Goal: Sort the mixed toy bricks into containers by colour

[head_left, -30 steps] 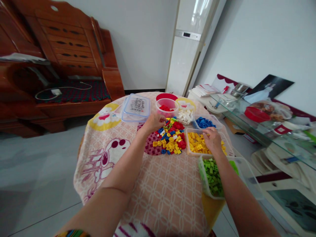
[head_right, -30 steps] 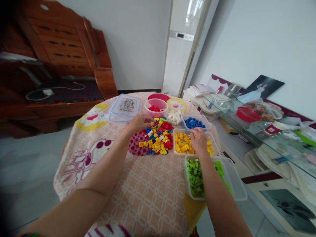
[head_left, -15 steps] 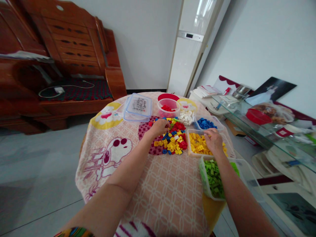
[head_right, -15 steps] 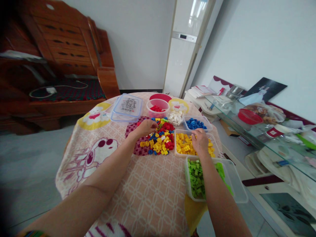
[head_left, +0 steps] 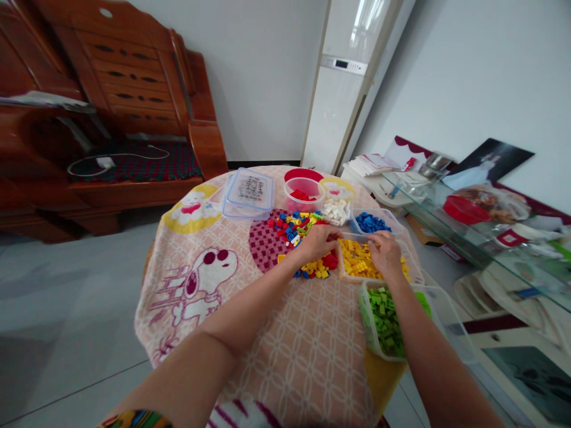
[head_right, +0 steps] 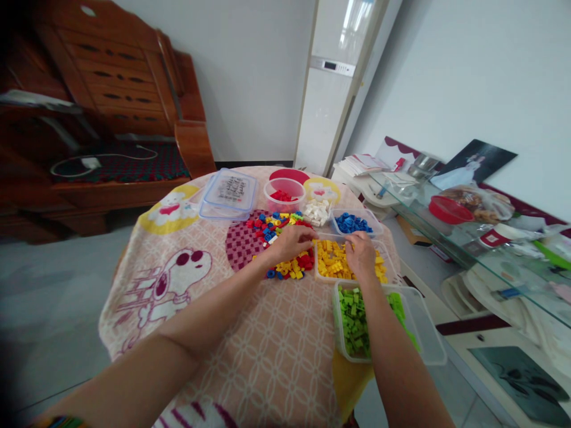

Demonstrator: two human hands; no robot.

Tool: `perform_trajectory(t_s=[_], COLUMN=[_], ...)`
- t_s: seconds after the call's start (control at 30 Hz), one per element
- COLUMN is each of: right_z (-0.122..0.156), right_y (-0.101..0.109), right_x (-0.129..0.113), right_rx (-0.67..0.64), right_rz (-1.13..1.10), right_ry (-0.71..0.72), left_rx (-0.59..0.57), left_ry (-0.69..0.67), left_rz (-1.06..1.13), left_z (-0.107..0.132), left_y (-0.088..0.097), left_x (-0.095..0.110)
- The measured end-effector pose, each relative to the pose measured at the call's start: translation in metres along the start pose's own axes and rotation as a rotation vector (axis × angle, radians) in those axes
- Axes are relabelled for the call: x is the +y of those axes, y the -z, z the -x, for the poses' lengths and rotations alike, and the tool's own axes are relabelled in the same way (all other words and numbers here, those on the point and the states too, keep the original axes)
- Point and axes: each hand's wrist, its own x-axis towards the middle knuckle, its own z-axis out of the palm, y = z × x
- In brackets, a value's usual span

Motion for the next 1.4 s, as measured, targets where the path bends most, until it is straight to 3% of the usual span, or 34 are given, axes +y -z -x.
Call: perform_trajectory(t_s=[0.13, 0.23, 0.37, 0.5, 0.6, 0.83, 0.97, 1.2, 1.4], right_z=[-0.001, -0.001, 0.0, 0.0, 0.0, 0.0, 0.0, 0.0, 0.0], right_y=[0.001, 0.002, 0.002, 0.001, 0.001, 0.002, 0.002, 0.0, 0.0], right_x=[-0.003, -0.004, -0.003, -0.002, -0.002, -0.003, -0.003, -0.001, -0.001], right_rx=[-0.003, -0.006, -0.004, -0.012, -0.011, -0.008, -0.019, -0.01, -0.001], right_rz=[-0.011, -0.01, -0.002, 0.003, 0.003, -0.008, -0.012, -0.015, -0.007], right_ry=[0.003, 0.002, 0.005, 0.008, 0.0, -0.006, -0.018, -0.022, -0.004], left_rx=[-0.039, -0.026, 0.07, 0.147, 0.114, -0.047, -0.048, 0.083, 0.042], left_ry=[-0.059, -0.108, -0.085, 0.056, 0.088, 0.098, 0.119, 0.166, 0.187], left_rz=[0.002, -0.005, -0.031, -0.125, -0.194, -0.433, -0.357, -0.079, -0.072], left_z=[0.006, 0.005, -0.001, -0.005, -0.004, 0.0, -0.001, -0.004, -0.003], left_y=[-0.018, -0.017, 0.005, 0.031, 0.035, 0.016, 0.019, 0.028, 0.03], left_x=[0.009, 0.008, -0.002, -0.014, -0.017, -0.014, -0.02, -0.03, -0.027])
